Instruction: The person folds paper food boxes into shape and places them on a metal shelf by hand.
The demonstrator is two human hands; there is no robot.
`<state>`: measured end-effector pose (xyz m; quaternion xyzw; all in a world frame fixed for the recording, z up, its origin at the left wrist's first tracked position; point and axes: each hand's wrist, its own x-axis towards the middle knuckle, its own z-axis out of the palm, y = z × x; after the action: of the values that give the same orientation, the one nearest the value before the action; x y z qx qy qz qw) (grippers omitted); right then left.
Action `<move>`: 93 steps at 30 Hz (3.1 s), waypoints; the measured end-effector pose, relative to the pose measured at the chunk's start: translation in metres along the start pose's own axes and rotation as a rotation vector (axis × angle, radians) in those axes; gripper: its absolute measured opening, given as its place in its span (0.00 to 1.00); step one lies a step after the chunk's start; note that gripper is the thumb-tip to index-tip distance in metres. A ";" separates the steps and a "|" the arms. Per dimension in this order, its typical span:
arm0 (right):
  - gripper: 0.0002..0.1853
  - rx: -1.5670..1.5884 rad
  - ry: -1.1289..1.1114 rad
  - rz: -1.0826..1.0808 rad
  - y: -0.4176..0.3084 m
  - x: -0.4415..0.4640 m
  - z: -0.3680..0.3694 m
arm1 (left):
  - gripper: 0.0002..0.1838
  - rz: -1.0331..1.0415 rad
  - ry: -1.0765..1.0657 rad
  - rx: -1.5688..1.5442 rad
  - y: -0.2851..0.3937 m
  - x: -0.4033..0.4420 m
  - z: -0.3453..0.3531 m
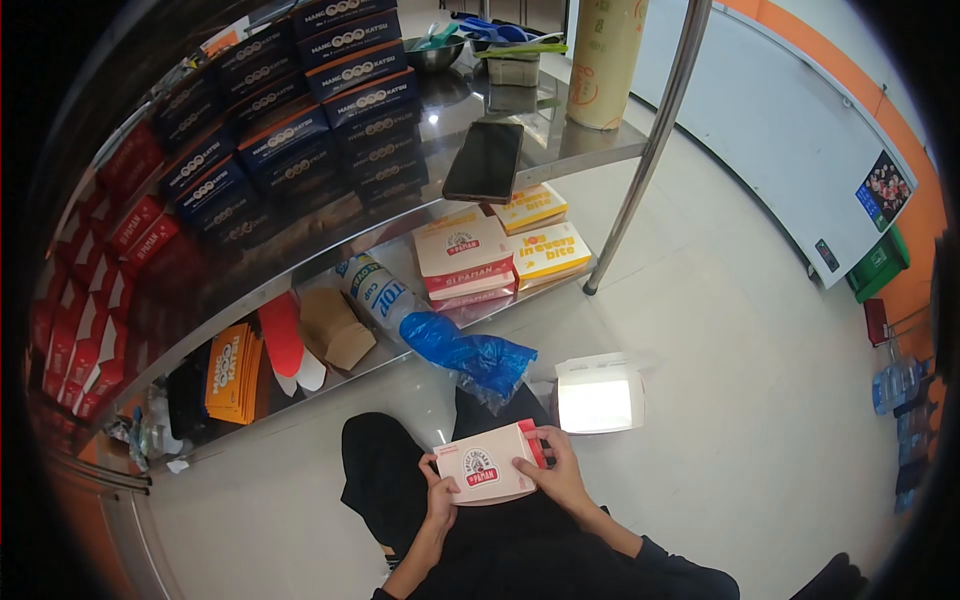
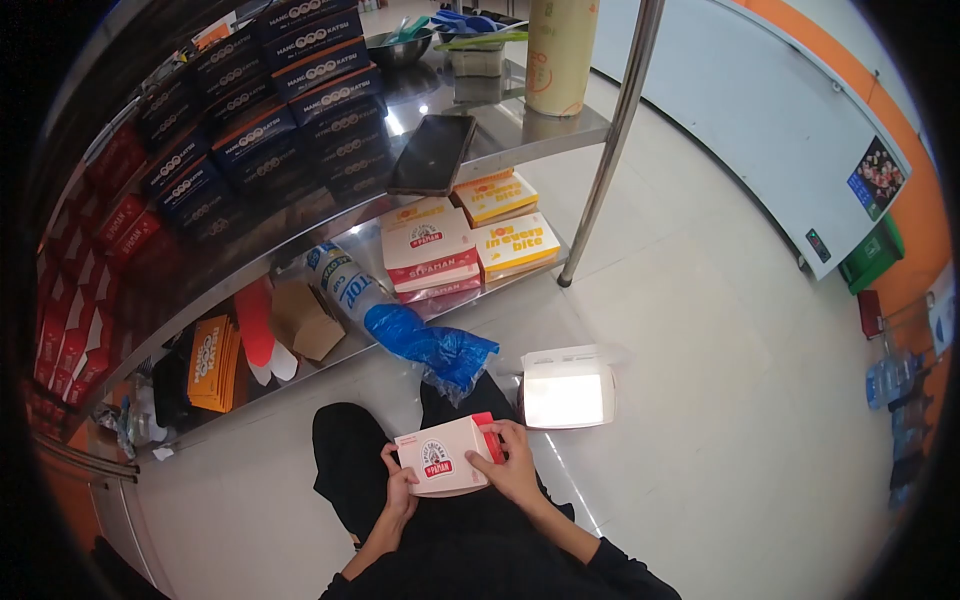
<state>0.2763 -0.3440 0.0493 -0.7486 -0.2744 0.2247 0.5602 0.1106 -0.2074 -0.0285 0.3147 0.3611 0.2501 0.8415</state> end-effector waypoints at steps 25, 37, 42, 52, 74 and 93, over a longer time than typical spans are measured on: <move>0.29 0.774 -0.424 0.410 0.003 0.004 -0.010 | 0.22 -0.048 -0.007 0.036 0.007 0.003 0.008; 0.32 -0.026 -0.349 -0.218 -0.016 -0.001 -0.028 | 0.25 0.217 0.083 0.818 0.007 0.007 -0.005; 0.36 0.146 -0.498 0.008 -0.037 -0.010 -0.035 | 0.27 0.413 -0.577 1.171 0.075 -0.008 0.080; 0.36 0.028 -0.364 0.209 -0.027 -0.030 -0.024 | 0.18 0.561 -0.567 1.170 0.056 -0.011 0.074; 0.38 -0.051 -0.155 0.166 -0.012 -0.038 -0.008 | 0.17 0.698 -0.262 1.251 0.017 -0.013 0.084; 0.23 0.401 -0.211 0.424 -0.033 0.010 -0.047 | 0.33 0.417 -0.614 0.838 0.096 -0.005 0.039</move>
<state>0.3085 -0.3638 0.0930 -0.6363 -0.1189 0.4627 0.6057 0.1190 -0.1596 0.0631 0.7454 0.0980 0.1432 0.6436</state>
